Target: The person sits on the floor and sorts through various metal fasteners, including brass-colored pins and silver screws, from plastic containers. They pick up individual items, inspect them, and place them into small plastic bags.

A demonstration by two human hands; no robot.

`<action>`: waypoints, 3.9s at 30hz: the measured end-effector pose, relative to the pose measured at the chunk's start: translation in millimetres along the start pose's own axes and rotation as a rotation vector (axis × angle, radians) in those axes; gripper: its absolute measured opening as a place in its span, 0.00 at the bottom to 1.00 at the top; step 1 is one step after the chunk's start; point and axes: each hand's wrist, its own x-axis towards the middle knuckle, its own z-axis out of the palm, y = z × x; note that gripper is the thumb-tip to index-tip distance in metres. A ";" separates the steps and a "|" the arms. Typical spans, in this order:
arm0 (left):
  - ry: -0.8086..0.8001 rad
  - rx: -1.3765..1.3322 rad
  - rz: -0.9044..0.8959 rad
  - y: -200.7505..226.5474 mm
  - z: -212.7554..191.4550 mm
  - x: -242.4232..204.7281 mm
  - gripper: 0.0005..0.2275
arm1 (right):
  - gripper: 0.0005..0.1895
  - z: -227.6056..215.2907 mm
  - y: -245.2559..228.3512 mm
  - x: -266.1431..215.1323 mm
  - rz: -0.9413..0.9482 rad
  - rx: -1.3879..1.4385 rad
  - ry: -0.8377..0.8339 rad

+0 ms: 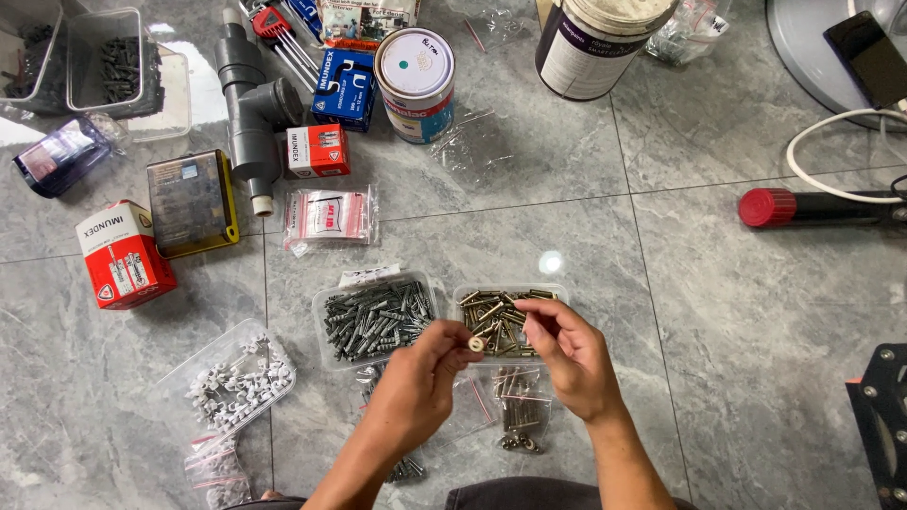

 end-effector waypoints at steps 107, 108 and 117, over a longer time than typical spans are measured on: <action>-0.418 -0.257 -0.015 112.3 -5.7 -340.9 0.09 | 0.08 53.4 -143.9 -379.1 -0.460 -0.209 -0.020; -0.364 -0.321 -0.036 107.1 -3.6 -337.0 0.10 | 0.09 52.3 -139.3 -374.1 -0.489 -0.212 0.026; -0.196 -0.483 0.011 76.2 18.1 -315.6 0.08 | 0.25 66.7 -91.7 -358.7 -0.122 -0.174 -0.004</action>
